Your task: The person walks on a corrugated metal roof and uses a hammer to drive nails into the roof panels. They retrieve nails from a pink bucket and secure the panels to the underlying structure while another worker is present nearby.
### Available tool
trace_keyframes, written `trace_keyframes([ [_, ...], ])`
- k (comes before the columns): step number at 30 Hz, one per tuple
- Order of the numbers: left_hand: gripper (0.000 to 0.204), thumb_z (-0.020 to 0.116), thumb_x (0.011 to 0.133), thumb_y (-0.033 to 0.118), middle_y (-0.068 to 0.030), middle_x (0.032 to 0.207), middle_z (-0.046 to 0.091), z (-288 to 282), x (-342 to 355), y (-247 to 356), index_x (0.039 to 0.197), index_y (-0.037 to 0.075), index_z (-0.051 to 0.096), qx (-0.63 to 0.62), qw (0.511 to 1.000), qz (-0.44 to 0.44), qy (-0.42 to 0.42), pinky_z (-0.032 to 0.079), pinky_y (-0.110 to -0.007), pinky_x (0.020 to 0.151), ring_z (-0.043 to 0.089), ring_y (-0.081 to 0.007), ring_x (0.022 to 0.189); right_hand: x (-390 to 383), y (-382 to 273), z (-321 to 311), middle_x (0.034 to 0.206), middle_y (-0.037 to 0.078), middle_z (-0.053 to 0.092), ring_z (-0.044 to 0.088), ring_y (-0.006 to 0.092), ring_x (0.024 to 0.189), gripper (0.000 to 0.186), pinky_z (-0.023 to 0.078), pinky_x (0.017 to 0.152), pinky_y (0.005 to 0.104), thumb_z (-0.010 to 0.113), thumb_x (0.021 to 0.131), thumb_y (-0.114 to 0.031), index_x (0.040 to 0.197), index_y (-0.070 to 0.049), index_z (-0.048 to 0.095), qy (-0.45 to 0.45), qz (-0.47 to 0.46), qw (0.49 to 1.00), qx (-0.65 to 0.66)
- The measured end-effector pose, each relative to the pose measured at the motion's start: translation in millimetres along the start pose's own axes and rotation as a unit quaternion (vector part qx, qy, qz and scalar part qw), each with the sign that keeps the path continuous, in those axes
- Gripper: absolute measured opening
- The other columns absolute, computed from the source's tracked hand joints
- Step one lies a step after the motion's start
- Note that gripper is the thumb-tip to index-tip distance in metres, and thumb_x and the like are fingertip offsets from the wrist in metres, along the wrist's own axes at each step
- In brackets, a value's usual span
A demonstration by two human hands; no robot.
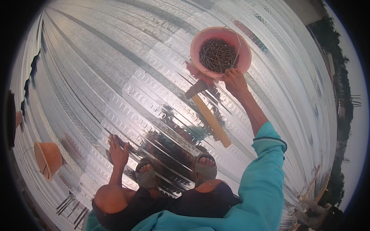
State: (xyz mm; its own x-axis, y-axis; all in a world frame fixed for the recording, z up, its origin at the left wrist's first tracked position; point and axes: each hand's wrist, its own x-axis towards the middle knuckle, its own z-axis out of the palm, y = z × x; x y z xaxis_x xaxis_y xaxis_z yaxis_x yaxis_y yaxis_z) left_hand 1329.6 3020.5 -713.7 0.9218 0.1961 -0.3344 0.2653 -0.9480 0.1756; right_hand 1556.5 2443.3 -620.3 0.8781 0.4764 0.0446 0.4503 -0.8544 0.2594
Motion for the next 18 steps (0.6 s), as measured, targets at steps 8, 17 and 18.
trace_keyframes([
  [8, 0.084, 0.058, 0.098, 0.045, -0.0210, 0.167, 0.016, -5.9, 7.4, 7.6, 0.160, 0.002, 0.020, 0.020, 0.999, 0.027, -0.015, 0.022, -0.053, 0.122, 0.017, -0.0446, 0.153, -60.1, 0.2, -11.7, 0.097, 0.011, 0.067, 0.062, 0.0274, 0.101, 0.018, 0.049, 0.087, 0.0401, 0.071, 0.076, -0.010, 0.093, -0.003, 0.071, -0.060, 0.103, 0.983, 0.142],
  [17, 0.084, 0.060, 0.097, 0.046, -0.0206, 0.168, 0.017, -8.1, 6.6, 14.4, 0.161, 0.007, 0.022, 0.008, 1.000, 0.003, -0.018, 0.023, -0.058, 0.120, 0.016, -0.0441, 0.153, 10.4, 69.1, 4.2, 0.112, 0.013, 0.072, 0.068, 0.0337, 0.100, 0.030, 0.053, 0.091, 0.0394, 0.069, 0.084, -0.009, 0.113, -0.007, 0.073, -0.034, 0.282, 0.836, 0.469],
  [18, 0.084, 0.060, 0.096, 0.045, -0.0206, 0.167, 0.017, -10.2, 5.5, 13.3, 0.161, 0.007, 0.023, 0.010, 1.000, -0.003, -0.018, 0.023, -0.058, 0.120, 0.017, -0.0440, 0.153, 27.9, 64.3, -4.2, 0.107, 0.012, 0.072, 0.068, 0.0334, 0.097, 0.027, 0.053, 0.088, 0.0398, 0.068, 0.084, -0.009, 0.111, -0.008, 0.074, -0.024, 0.266, 0.884, 0.383],
])
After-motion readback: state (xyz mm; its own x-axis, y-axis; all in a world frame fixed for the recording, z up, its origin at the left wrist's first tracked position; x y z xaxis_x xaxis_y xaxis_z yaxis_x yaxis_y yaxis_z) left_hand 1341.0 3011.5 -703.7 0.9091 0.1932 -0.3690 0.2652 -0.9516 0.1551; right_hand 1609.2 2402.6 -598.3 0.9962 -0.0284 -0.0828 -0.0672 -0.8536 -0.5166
